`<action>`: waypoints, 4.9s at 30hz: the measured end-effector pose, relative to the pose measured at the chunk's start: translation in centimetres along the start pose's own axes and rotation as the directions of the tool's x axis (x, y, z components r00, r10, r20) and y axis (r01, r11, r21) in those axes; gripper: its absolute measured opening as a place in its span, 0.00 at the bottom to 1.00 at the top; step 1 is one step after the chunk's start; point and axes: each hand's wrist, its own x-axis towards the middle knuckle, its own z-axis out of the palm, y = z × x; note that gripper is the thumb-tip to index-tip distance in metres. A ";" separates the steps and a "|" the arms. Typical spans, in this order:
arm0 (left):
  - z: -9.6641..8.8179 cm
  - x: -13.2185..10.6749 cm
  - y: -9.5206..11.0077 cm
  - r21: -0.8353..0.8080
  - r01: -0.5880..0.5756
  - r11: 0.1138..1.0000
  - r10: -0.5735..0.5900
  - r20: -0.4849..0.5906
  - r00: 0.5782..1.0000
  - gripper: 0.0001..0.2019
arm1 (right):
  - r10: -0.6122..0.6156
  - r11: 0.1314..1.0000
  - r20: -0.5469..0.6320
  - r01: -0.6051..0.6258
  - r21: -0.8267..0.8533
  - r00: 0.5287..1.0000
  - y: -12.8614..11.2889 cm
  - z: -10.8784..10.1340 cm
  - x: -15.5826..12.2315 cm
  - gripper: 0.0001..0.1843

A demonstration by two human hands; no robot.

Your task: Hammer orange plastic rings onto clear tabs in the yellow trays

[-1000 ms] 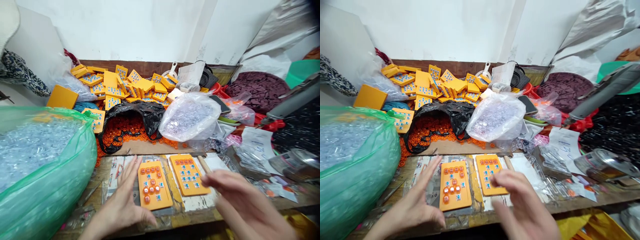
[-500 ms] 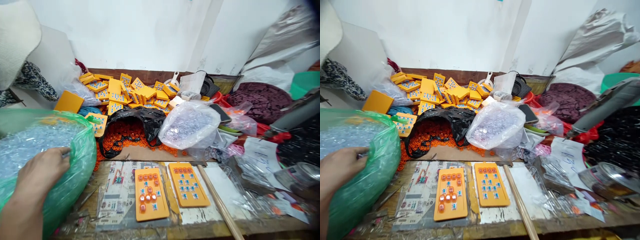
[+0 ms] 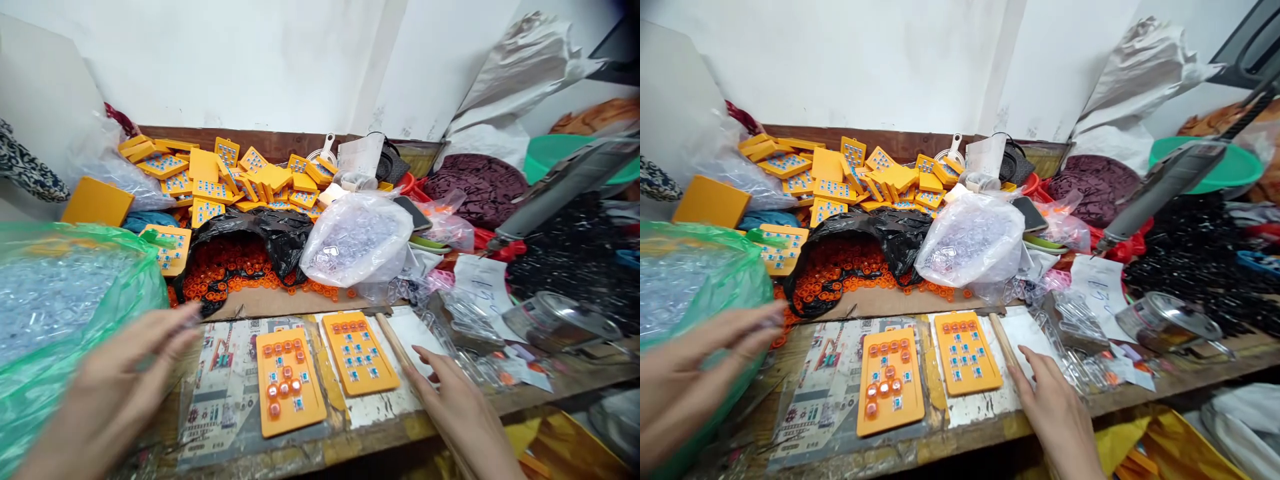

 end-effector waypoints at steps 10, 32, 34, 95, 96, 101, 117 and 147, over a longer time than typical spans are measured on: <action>8.9 -4.7 0.2 -0.060 0.220 0.974 -0.157 0.524 0.837 0.19 | 0.159 0.958 0.118 -0.182 0.222 0.980 -0.6 0.7 1.7 0.34; 11.1 -5.2 1.4 -0.372 -0.035 0.928 0.091 0.135 0.987 0.13 | -0.528 0.748 0.023 0.451 0.487 0.849 -9.4 2.1 -8.8 0.28; 11.7 -5.0 1.9 -0.412 0.000 0.911 0.079 0.175 0.981 0.15 | -0.545 0.735 0.002 0.477 0.483 0.838 -9.9 1.8 -8.7 0.29; 12.2 -4.4 1.9 -0.330 -0.032 0.943 0.104 0.202 0.974 0.28 | -0.695 0.699 0.126 0.623 0.351 0.708 -10.8 0.1 -7.7 0.36; 12.2 -4.4 1.9 -0.328 -0.037 0.944 0.107 0.199 0.974 0.28 | -0.693 0.702 0.130 0.622 0.346 0.709 -10.8 0.1 -7.7 0.36; 12.2 -4.3 2.0 -0.344 -0.025 0.939 0.103 0.212 0.972 0.29 | -0.697 0.672 0.027 0.640 0.372 0.717 -10.7 0.4 -8.1 0.38; 14.0 -5.5 1.9 -0.374 0.326 0.868 -0.292 0.148 0.945 0.29 | -0.327 0.900 0.210 0.235 0.367 0.921 -12.1 4.7 -4.4 0.29; 10.8 -5.6 7.6 -0.699 0.547 -0.460 -0.425 0.714 0.556 0.25 | -0.317 0.936 -0.040 0.319 0.148 0.948 -6.4 -0.5 4.6 0.13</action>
